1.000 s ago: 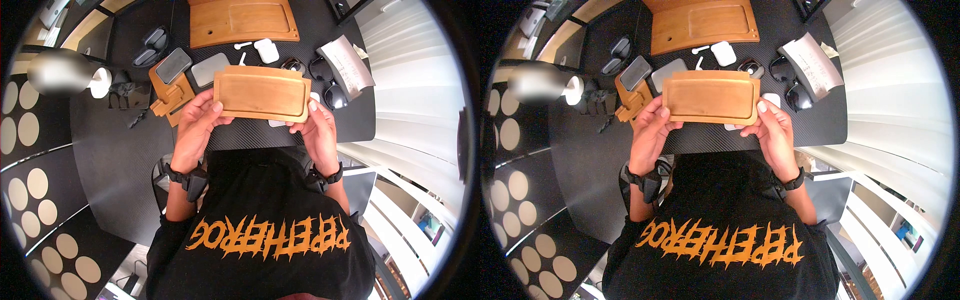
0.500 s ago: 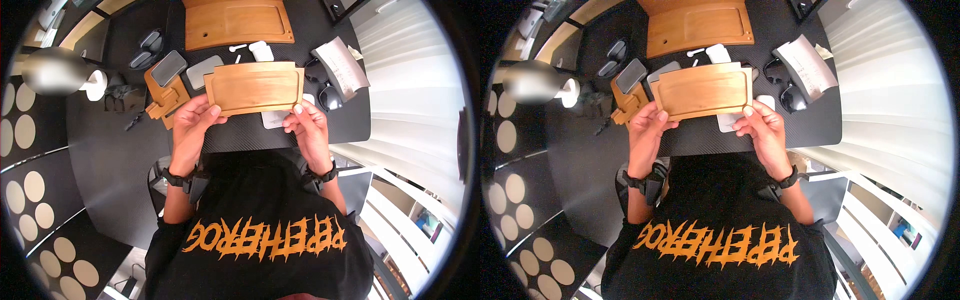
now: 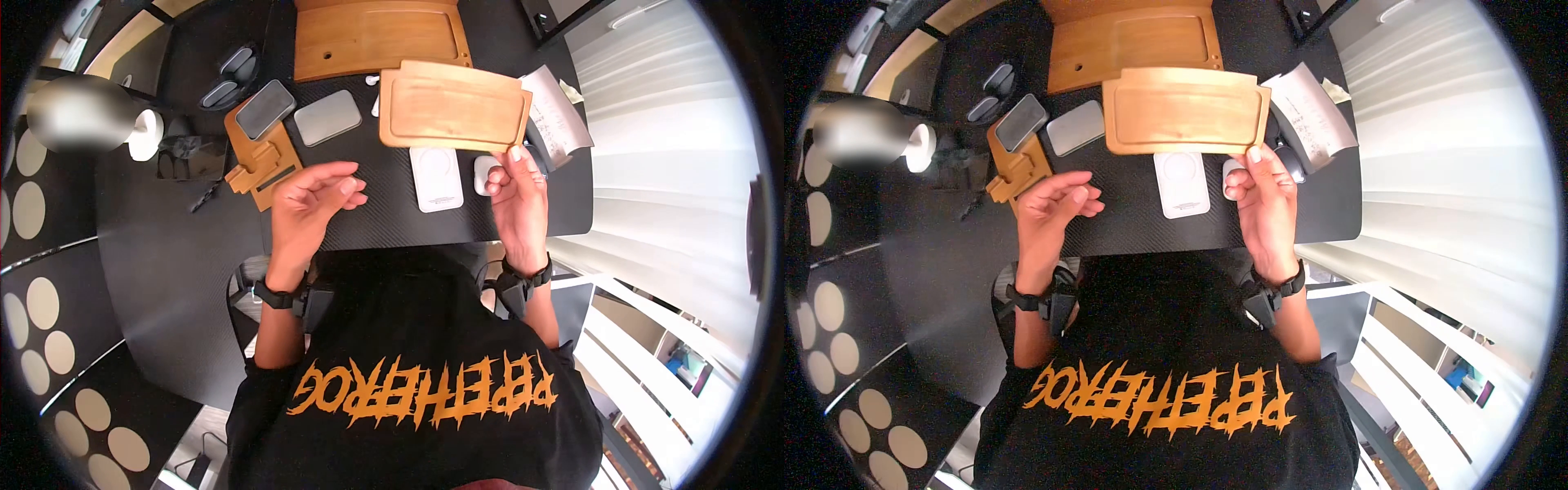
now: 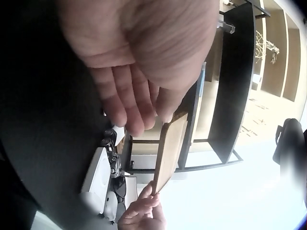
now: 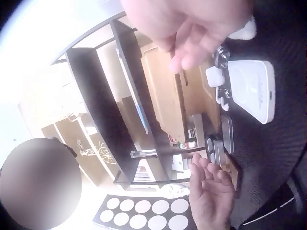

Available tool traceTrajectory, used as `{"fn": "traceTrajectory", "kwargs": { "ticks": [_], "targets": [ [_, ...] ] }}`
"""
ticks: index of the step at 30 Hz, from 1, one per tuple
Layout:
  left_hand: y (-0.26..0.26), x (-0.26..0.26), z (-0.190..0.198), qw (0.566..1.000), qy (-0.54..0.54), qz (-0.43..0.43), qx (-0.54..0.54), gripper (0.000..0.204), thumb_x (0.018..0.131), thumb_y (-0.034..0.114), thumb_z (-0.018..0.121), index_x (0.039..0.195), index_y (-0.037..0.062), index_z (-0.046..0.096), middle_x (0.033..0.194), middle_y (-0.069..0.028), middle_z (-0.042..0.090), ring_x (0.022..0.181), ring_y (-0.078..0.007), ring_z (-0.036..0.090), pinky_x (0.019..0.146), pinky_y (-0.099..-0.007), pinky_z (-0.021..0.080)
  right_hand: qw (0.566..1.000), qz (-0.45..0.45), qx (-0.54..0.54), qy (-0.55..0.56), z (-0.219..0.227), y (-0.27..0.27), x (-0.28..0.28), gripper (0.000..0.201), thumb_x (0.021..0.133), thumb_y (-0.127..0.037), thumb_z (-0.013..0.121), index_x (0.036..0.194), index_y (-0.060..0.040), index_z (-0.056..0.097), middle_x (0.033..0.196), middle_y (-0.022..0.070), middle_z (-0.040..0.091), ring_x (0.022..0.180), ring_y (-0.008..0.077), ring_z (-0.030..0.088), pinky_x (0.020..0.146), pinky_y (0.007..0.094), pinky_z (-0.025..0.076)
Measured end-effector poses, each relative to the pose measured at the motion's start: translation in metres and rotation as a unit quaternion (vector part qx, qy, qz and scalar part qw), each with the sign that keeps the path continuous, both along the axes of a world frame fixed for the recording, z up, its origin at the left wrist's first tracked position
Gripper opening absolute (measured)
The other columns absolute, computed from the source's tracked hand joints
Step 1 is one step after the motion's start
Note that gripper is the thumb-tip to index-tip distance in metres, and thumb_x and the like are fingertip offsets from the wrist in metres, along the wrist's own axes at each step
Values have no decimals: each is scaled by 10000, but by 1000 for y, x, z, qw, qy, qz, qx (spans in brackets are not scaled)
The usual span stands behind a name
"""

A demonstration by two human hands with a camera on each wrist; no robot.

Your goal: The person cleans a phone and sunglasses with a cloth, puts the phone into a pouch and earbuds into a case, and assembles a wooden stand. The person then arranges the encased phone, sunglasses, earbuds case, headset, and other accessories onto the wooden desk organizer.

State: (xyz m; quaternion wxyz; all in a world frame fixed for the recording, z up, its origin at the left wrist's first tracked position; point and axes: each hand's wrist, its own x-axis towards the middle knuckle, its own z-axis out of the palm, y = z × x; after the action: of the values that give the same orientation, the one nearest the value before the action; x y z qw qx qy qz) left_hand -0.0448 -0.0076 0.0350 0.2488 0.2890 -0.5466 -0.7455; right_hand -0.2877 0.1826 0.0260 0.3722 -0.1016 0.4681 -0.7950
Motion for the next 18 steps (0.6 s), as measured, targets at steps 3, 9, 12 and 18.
{"fn": "traceTrajectory", "kwargs": {
  "ticks": [3, 9, 12, 18],
  "targets": [
    [0, 2, -2, 1000, -6, 11, -12, 283, 1021, 77, 732, 1276, -45, 710, 1054, -149, 780, 895, -197, 767, 807, -298, 611, 1000, -9, 2, -28, 11, -6, -12, 303, 1100, -216, 633, 1326, -15, 648, 1202, 114, 767, 769, 90, 663, 705, 243, 543],
    [0, 7, -4, 1000, -19, 18, -14, 282, 1037, 98, 712, 1289, -29, 705, 1051, -130, 774, 899, -178, 753, 821, -290, 593, 999, 13, -14, -37, 31, -30, -40, 250, 1096, -198, 633, 1296, -49, 643, 1196, 100, 767, 786, 84, 671, 688, 232, 543],
    [1, 11, -5, 999, -17, 33, -25, 275, 1046, 111, 696, 1284, -26, 705, 1042, -117, 774, 890, -179, 752, 814, -300, 594, 1000, 27, -5, -12, 37, -54, -61, 236, 1095, -212, 643, 1276, -63, 658, 1171, 79, 768, 793, 79, 677, 703, 229, 554],
    [1, 23, -4, 996, -23, 67, -49, 270, 1056, 130, 681, 1276, -24, 707, 1020, -103, 772, 875, -177, 748, 800, -306, 593, 998, 63, 16, 15, 20, -113, -109, 198, 1094, -215, 648, 1225, -72, 687, 1144, 63, 772, 825, 89, 696, 754, 237, 587]
  ]
}}
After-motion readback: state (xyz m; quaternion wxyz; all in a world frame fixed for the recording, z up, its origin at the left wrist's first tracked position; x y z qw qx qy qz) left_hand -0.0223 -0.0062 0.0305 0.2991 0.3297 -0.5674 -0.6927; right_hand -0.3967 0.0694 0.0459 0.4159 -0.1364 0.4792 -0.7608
